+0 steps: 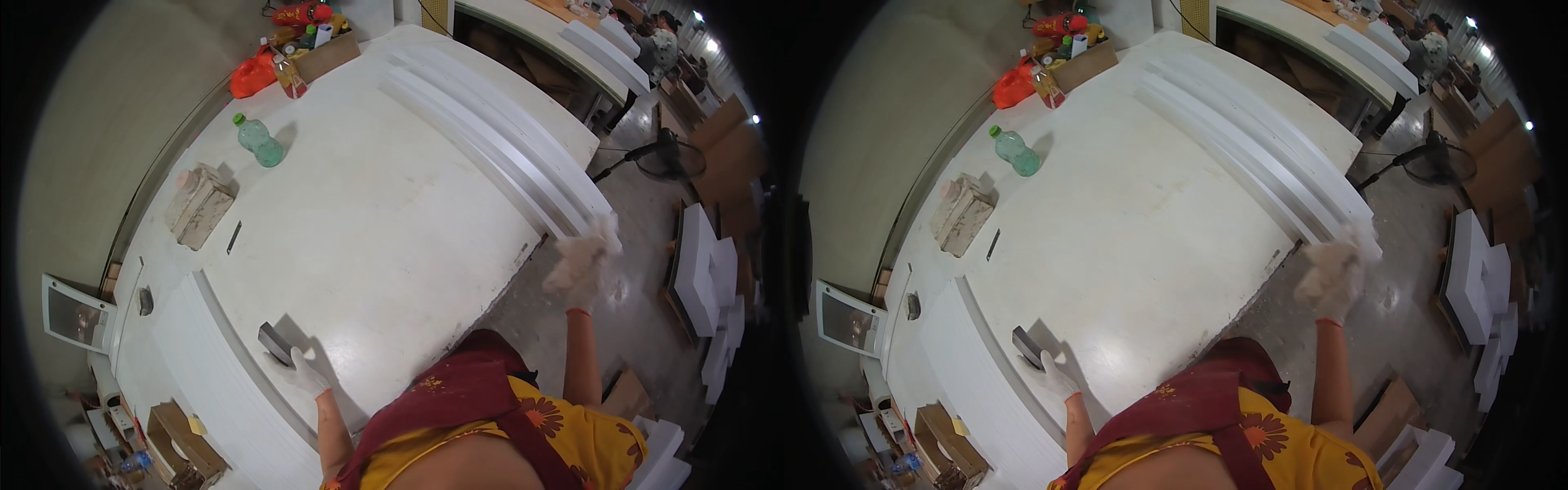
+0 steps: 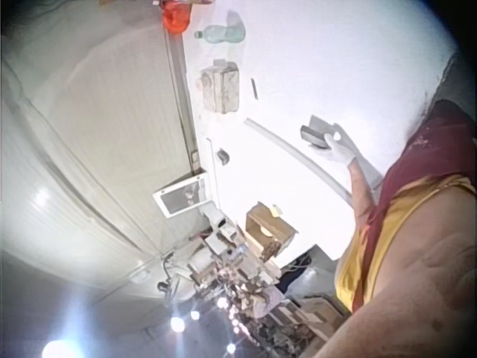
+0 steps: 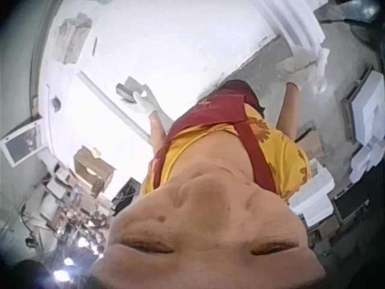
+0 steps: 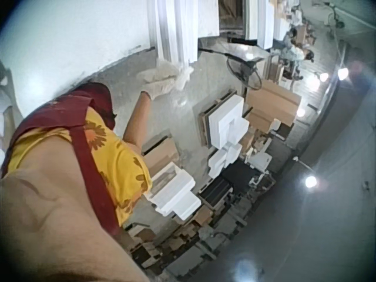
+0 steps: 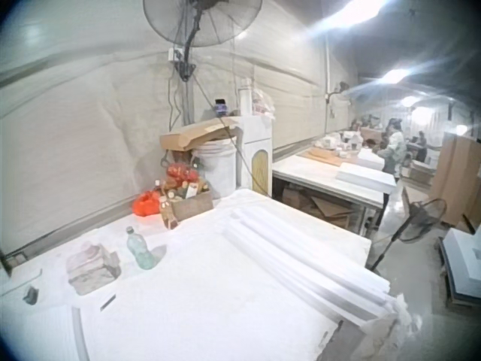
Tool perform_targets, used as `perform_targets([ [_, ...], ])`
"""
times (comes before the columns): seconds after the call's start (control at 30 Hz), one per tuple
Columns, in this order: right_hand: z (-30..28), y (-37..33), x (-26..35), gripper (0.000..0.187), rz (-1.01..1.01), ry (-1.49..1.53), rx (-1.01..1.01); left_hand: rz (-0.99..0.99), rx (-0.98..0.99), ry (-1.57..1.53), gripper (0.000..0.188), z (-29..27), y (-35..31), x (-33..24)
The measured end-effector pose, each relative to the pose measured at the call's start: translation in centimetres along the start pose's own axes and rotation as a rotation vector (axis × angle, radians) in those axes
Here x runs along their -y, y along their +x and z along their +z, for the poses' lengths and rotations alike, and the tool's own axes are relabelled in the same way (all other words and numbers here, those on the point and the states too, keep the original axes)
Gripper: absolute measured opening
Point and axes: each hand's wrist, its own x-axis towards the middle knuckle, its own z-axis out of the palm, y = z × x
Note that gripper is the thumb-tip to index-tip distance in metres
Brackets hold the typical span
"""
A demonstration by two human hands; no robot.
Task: The person sands several white wooden strips one at a time using a sanding block and then wipes the workspace and strips with a white cloth.
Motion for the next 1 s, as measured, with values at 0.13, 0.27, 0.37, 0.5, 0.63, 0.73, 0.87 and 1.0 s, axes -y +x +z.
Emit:
perform_targets([
  [0.13, 13.2, -2.9, -2.8, 0.04, -0.067, -0.05, 0.473, -0.027, -0.004, 0.017, 0.078, 0.5, -0.7, -1.4],
  [0.27, 30.0, -5.1, -3.5, 0.053, -0.018, -0.337, 0.932, -0.056, -0.013, 0.048, 0.079, 0.3, -1.0, -2.2],
  [0.37, 43.0, -5.6, -3.0, 0.055, -0.246, -0.432, 0.796, -0.059, 0.033, 0.047, 0.079, 0.5, -0.5, -1.3],
  [0.5, 53.6, -3.1, -7.9, 0.053, -0.602, -0.805, 1.039, -0.036, 0.032, 0.006, 0.08, 1.2, -0.8, -2.6],
  [0.63, 51.5, -4.6, -8.4, 0.044, -0.458, -0.693, 1.121, -0.013, 0.066, 0.009, 0.077, 1.2, -1.1, -2.8],
  [0.73, 40.7, -6.4, -12.4, 0.029, -0.57, -0.486, 0.829, -0.025, 0.023, 0.095, 0.075, 1.4, -0.9, -1.8],
  [0.87, 23.6, -2.7, -6.9, 0.026, -0.915, -0.733, 0.826, 0.022, 0.028, 0.137, 0.073, 0.8, -1.0, -1.2],
  [1.0, 10.3, 4.1, -3.1, 0.023, -0.877, -0.754, 0.268, 0.087, 0.045, 0.156, 0.07, 1.1, -1.1, -0.9],
])
